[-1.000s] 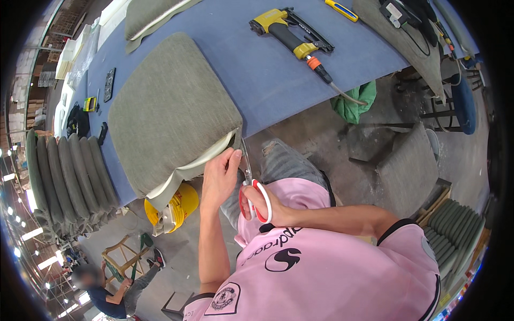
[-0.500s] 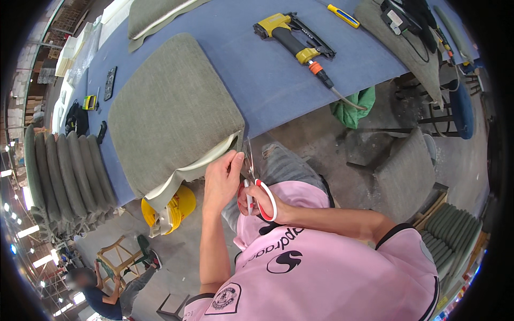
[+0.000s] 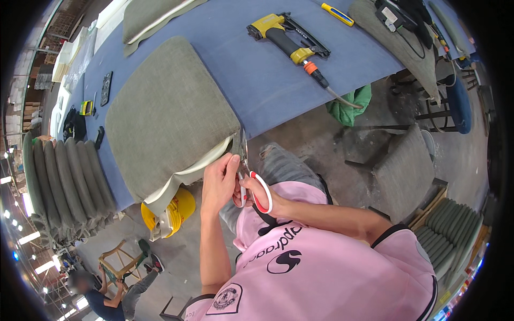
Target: The person trims excess fabric from a cushion using scissors, folds the edges, and secures the fabric with a staple gun. They then use a utility knife to trim the edges and stack the finished cushion with others.
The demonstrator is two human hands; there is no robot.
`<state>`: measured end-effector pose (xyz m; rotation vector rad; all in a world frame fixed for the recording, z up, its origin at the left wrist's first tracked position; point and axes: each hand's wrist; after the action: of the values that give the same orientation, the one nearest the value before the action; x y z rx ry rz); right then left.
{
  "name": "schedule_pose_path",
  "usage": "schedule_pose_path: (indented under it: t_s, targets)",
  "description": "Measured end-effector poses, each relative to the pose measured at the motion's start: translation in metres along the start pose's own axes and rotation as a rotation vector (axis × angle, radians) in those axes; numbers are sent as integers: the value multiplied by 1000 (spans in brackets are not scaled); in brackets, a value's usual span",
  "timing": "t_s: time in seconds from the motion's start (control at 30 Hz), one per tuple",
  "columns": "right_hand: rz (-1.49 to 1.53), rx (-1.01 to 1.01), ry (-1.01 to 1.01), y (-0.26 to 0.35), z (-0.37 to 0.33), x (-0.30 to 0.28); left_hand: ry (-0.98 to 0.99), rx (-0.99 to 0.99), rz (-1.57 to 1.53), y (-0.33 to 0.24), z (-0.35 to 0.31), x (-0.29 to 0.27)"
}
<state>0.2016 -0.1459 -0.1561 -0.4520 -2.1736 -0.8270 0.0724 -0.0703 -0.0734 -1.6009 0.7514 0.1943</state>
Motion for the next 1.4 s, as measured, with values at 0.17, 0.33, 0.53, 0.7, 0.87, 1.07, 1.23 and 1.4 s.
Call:
schedule_pose_path:
  t_s: [0.17, 0.33, 0.53, 0.7, 0.87, 1.07, 1.23, 1.4]
  targets:
    - [-69, -145, 16, -9, -4, -4, -38, 92, 68, 17, -1, 4]
    - [-193, -139, -140, -3, -8, -9, -45, 79, 72, 17, -2, 7]
    - [-462, -146, -196, 7, -7, -30, -42, 59, 116, 19, -4, 9]
    - [-573, -214, -139, 15, -14, -33, -58, 84, 118, 18, -7, 7]
    - [-568, -140, -219, 22, -23, -43, -51, 66, 94, 12, -13, 6]
    - [-883, 110, -170, 56, -52, -51, -45, 69, 107, 17, -57, -15]
    - [-1226, 48, -75, 79, -49, -65, -16, -119, 23, 41, -127, -49]
    - [-1613, -96, 137, 119, -39, -68, -153, -550, 85, 121, -223, -69]
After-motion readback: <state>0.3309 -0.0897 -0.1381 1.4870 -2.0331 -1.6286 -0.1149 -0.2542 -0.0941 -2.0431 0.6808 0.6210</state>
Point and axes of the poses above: each hand's wrist, its own z-axis towards the middle knuckle, its own x-axis out of the palm, y = z × x, and after that the axes turned 6 degrees about x, right-handed
